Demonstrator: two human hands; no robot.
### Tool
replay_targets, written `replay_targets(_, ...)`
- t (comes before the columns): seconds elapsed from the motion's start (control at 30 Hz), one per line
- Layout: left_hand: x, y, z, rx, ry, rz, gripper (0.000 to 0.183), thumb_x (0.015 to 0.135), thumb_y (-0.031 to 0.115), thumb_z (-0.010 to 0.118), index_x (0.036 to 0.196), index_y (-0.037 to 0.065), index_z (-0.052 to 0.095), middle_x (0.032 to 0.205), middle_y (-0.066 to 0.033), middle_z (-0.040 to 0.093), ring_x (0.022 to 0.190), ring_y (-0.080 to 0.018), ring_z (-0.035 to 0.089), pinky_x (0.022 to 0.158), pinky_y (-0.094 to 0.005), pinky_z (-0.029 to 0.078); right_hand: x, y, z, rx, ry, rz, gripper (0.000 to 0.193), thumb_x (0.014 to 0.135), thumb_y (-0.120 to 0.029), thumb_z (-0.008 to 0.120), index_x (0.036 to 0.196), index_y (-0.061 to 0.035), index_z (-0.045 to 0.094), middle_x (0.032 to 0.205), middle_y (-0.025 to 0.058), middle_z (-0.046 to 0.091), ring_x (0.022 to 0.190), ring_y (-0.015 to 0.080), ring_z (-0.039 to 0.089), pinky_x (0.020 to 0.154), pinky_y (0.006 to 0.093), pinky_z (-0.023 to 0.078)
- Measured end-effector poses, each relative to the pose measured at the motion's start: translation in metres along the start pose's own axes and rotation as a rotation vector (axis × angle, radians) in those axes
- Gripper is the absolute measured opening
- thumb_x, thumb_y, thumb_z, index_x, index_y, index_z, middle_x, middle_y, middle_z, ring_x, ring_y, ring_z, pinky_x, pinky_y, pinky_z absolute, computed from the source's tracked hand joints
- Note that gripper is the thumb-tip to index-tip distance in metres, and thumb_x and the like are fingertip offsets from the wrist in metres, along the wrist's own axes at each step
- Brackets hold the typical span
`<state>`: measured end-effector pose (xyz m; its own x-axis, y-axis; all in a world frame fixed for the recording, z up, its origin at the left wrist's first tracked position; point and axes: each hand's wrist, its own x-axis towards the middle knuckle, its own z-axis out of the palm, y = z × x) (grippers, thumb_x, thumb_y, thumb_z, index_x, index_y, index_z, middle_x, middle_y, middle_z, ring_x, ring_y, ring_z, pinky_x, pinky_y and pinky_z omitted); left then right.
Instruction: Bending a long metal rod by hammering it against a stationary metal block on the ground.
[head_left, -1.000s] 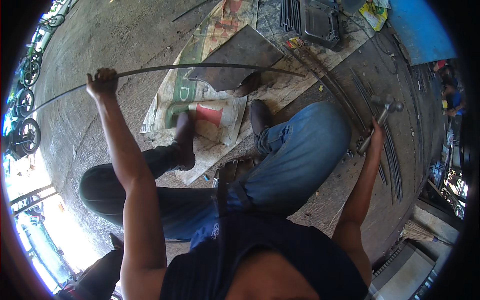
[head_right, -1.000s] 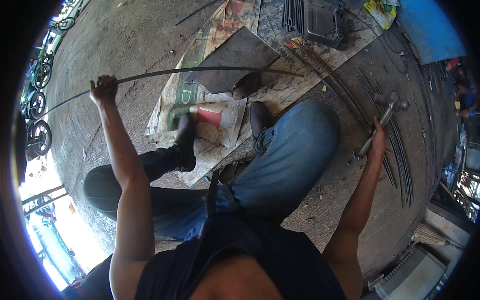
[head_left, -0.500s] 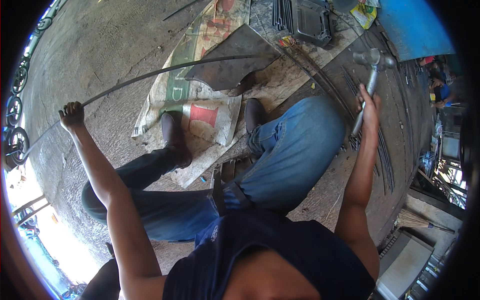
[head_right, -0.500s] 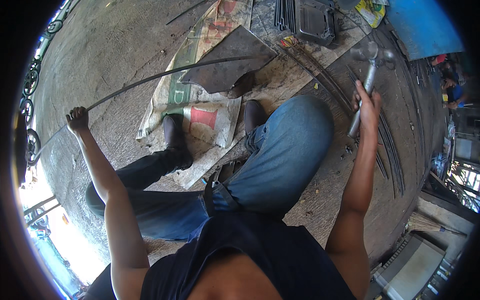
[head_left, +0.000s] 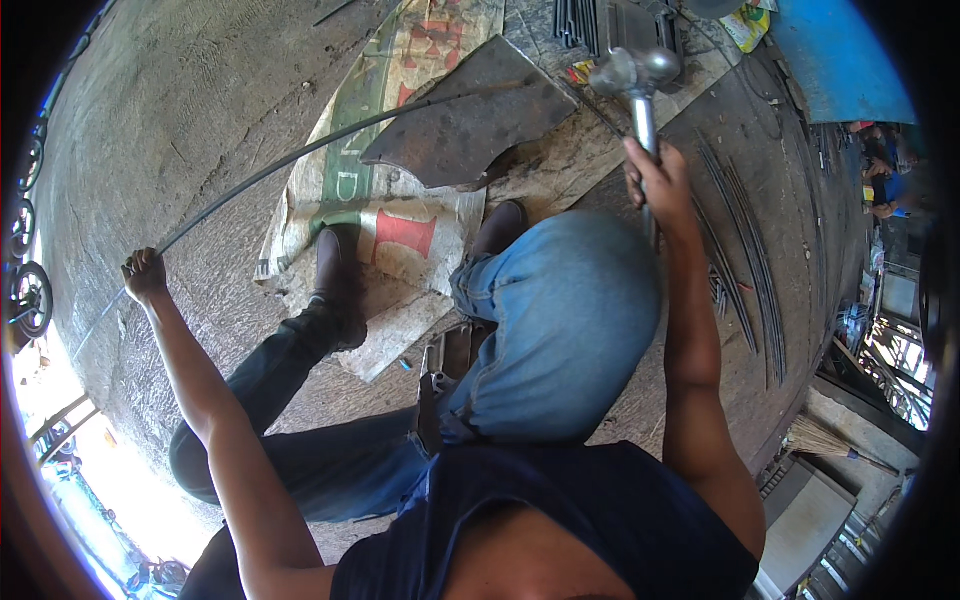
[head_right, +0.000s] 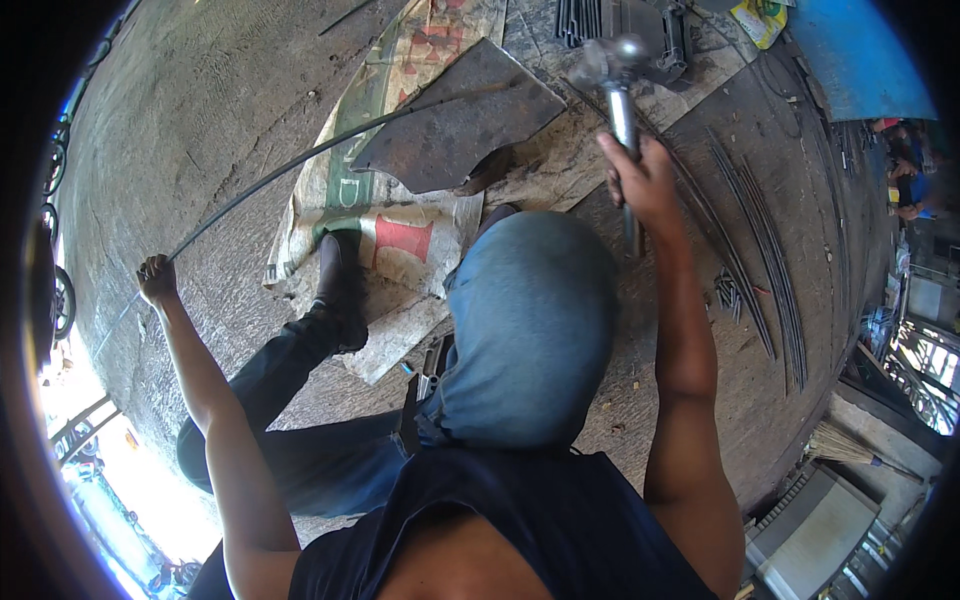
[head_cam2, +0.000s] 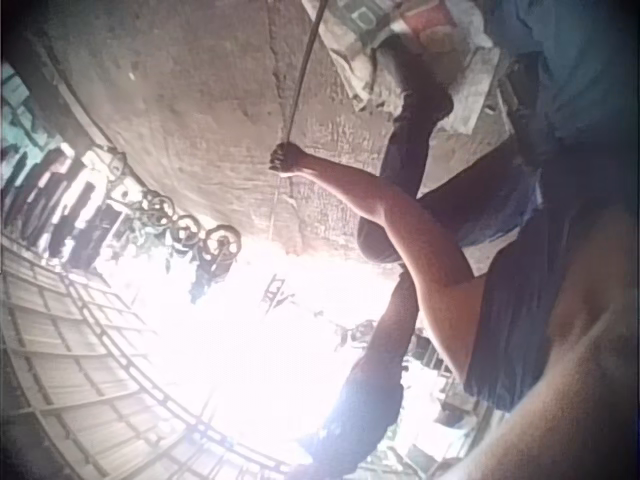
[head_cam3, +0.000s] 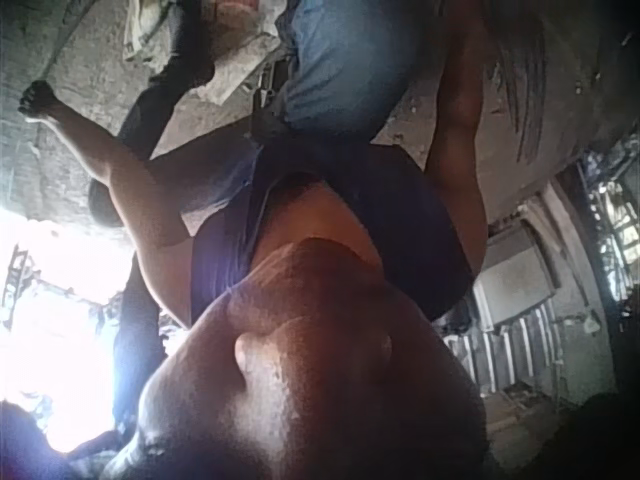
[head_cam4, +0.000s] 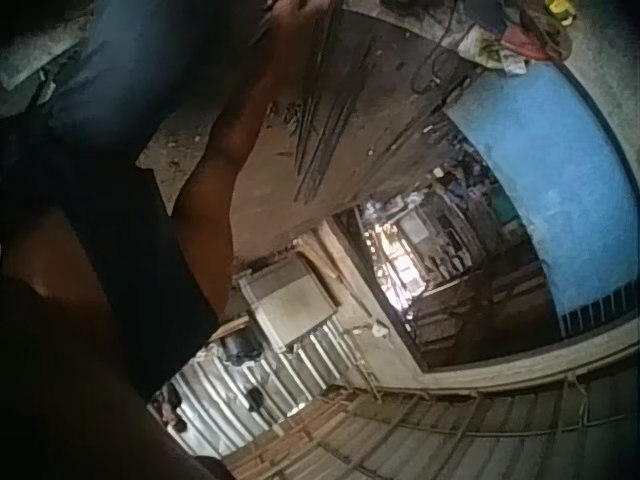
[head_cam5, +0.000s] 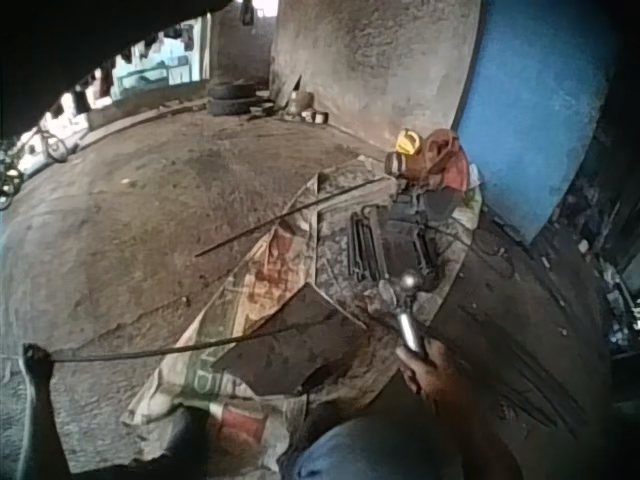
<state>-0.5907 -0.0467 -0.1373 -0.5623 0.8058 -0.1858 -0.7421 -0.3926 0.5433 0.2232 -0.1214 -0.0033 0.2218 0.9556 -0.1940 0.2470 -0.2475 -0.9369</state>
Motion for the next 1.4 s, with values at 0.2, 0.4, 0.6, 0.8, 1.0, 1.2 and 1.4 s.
replay_targets(0.2, 0.017, 0.005, -0.030, -0.058, 0.004, -0.026, 0.034, 0.092, 0.032, 0.044, 0.066, 0.010, 0.040, 0.053, -0.0004, 0.022, 0.047, -0.0156, 0.022, 0.047, -0.0312, 0.024, 0.033, 0.015, 0.044, 0.080, -0.156, 0.030, 0.027, 0.094, -0.030, 0.056, 0.079, -0.0084, 0.050, 0.057, -0.0030, 0.047, 0.041, 0.0050, 0.044, 0.037, 0.0216, 0.036)
replay_targets(0.4, 0.026, -0.011, -0.050, -0.086, 0.033, -0.035, 0.033, 0.095, 0.030, 0.041, 0.070, 0.010, 0.040, 0.054, 0.0009, 0.022, 0.046, -0.0141, 0.022, 0.045, -0.0307, 0.022, 0.050, 0.020, 0.072, 0.041, -0.150, 0.109, 0.031, 0.094, -0.036, 0.053, 0.081, -0.0080, 0.051, 0.057, -0.0030, 0.046, 0.041, 0.0052, 0.042, 0.036, 0.0217, 0.034)
replay_targets(0.6, 0.001, -0.049, -0.032, -0.159, -0.022, -0.072, 0.031, 0.094, 0.033, 0.042, 0.078, 0.008, 0.046, 0.057, 0.0006, 0.027, 0.049, -0.0141, 0.027, 0.048, -0.0310, 0.026, 0.057, 0.025, 0.071, -0.030, -0.142, 0.164, 0.035, 0.094, -0.039, 0.054, 0.078, -0.0081, 0.049, 0.054, -0.0029, 0.044, 0.038, 0.0060, 0.040, 0.035, 0.0224, 0.035)
replay_targets(0.8, -0.051, -0.138, -0.005, -0.273, -0.032, -0.167, 0.038, 0.096, 0.042, 0.037, 0.095, 0.010, 0.057, 0.062, 0.0004, 0.040, 0.053, -0.0133, 0.039, 0.056, -0.0322, 0.038, 0.054, 0.015, 0.080, 0.007, -0.189, 0.178, 0.035, 0.093, -0.040, 0.054, 0.077, -0.0089, 0.048, 0.054, -0.0029, 0.044, 0.037, 0.0062, 0.040, 0.034, 0.0228, 0.033)
replay_targets(1.0, -0.088, -0.195, -0.008, -0.389, 0.052, -0.230, 0.053, 0.098, 0.048, 0.025, 0.102, 0.009, 0.061, 0.057, 0.0027, 0.036, 0.051, -0.0130, 0.039, 0.078, -0.0424, 0.043, 0.051, 0.018, 0.083, 0.014, -0.233, 0.189, 0.034, 0.093, -0.040, 0.054, 0.079, -0.0092, 0.047, 0.053, -0.0030, 0.043, 0.036, 0.0068, 0.039, 0.033, 0.0235, 0.032)
replay_targets(1.2, -0.111, -0.223, 0.022, -0.368, 0.157, -0.202, 0.058, 0.098, 0.053, 0.022, 0.106, 0.014, 0.063, 0.057, 0.0029, 0.036, 0.054, -0.0124, 0.040, 0.091, -0.0535, 0.039, 0.052, 0.033, 0.084, 0.034, -0.201, 0.181, 0.036, 0.093, -0.040, 0.053, 0.078, -0.0092, 0.046, 0.052, -0.0022, 0.042, 0.035, 0.0076, 0.039, 0.032, 0.0243, 0.032)
replay_targets(1.4, -0.152, -0.288, 0.070, -0.471, 0.110, -0.307, 0.061, 0.095, 0.059, 0.026, 0.110, 0.012, 0.062, 0.052, 0.0019, 0.029, 0.048, -0.0133, 0.031, 0.068, -0.0393, 0.044, 0.039, 0.017, 0.084, -0.010, -0.139, 0.218, 0.036, 0.092, -0.041, 0.054, 0.075, -0.0101, 0.047, 0.051, -0.0024, 0.042, 0.035, 0.0082, 0.040, 0.032, 0.0252, 0.032)
